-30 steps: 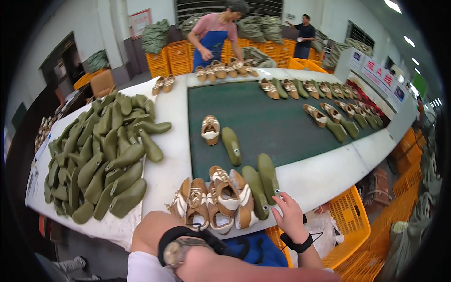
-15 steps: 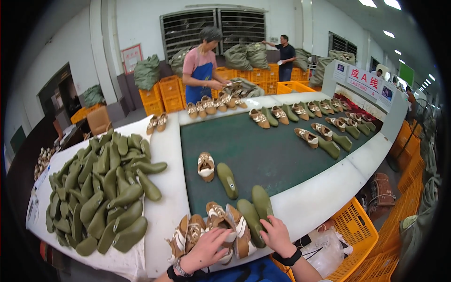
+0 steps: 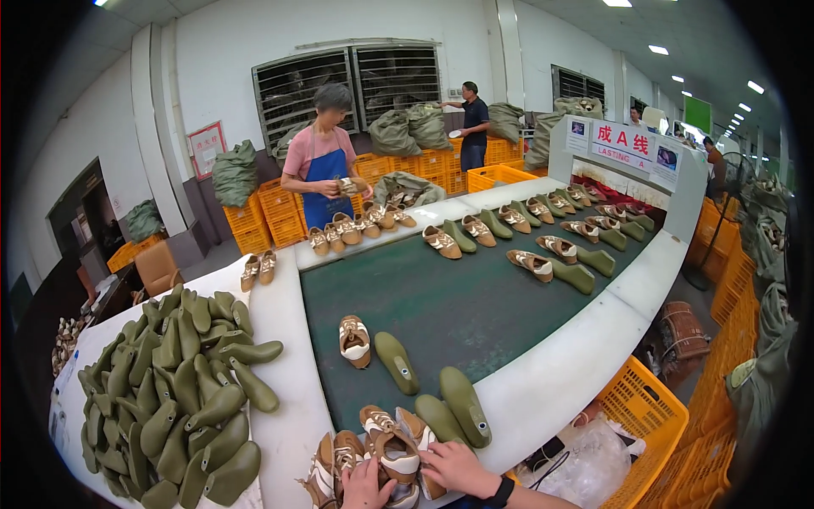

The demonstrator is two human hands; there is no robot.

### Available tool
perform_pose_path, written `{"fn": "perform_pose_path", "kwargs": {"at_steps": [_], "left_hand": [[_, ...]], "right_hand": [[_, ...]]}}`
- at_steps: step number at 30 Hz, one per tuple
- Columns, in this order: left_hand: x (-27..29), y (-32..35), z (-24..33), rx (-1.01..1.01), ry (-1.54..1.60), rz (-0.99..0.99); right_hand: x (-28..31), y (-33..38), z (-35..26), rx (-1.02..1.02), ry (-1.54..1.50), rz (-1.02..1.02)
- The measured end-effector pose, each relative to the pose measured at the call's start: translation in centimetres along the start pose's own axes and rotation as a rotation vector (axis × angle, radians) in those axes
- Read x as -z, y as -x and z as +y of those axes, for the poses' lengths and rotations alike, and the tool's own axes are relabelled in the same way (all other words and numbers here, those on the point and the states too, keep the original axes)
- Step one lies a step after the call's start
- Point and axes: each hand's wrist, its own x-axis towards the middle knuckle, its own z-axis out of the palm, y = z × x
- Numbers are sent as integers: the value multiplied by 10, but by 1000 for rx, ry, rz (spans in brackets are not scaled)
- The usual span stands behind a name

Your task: Sort shoes and shoe molds at a manufacturing conveyor belt station.

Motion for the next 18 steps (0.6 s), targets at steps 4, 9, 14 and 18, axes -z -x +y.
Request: {"fn": "perform_pose_path", "kwargs": {"at_steps": [4, 9, 14, 18], "left_hand": [[6, -12, 13, 141, 253, 83], [26, -39, 23, 340, 314, -194], [41, -36, 20, 513, 502, -153], [37, -19, 15, 443, 596, -46]], "right_hand": [[-10, -3, 2, -15, -33, 4], [-12, -9, -1, -96, -36, 39], [-17, -19, -14, -65, -291, -38], [20, -29, -45, -16, -485, 99]]}}
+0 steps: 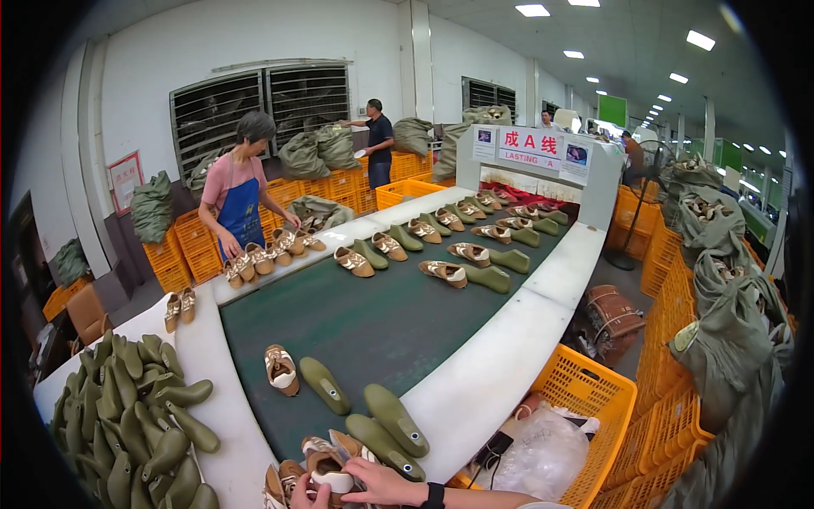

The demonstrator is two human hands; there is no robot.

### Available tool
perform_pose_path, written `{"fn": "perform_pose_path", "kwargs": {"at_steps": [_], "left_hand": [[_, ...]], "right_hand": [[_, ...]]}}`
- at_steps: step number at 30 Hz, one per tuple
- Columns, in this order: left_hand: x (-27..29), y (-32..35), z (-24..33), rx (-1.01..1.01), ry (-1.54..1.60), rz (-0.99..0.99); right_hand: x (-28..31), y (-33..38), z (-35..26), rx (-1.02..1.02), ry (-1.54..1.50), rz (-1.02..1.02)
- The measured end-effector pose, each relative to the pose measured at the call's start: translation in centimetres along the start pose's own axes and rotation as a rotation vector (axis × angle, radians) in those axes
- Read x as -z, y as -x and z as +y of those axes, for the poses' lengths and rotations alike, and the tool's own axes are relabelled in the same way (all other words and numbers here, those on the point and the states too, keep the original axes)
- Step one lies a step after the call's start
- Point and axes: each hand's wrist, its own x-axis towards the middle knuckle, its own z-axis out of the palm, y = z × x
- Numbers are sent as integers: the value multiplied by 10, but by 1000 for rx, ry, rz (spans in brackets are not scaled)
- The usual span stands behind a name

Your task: Sort shoes and shoe molds at a manufacturing conveyor belt station.

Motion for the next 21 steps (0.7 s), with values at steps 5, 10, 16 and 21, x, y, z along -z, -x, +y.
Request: {"fn": "perform_pose_path", "kwargs": {"at_steps": [5, 10, 16, 21], "left_hand": [[-1, 6, 5, -89, 209, -104], [-2, -5, 25, -64, 506, -135], [-3, 2, 27, -236, -17, 132], [-6, 16, 27, -302, -136, 176]], "right_hand": [[-7, 8, 16, -191, -160, -263], [23, 4, -6, 257, 283, -306], [21, 3, -23, 276, 278, -404], [27, -3, -27, 79, 64, 4]]}}
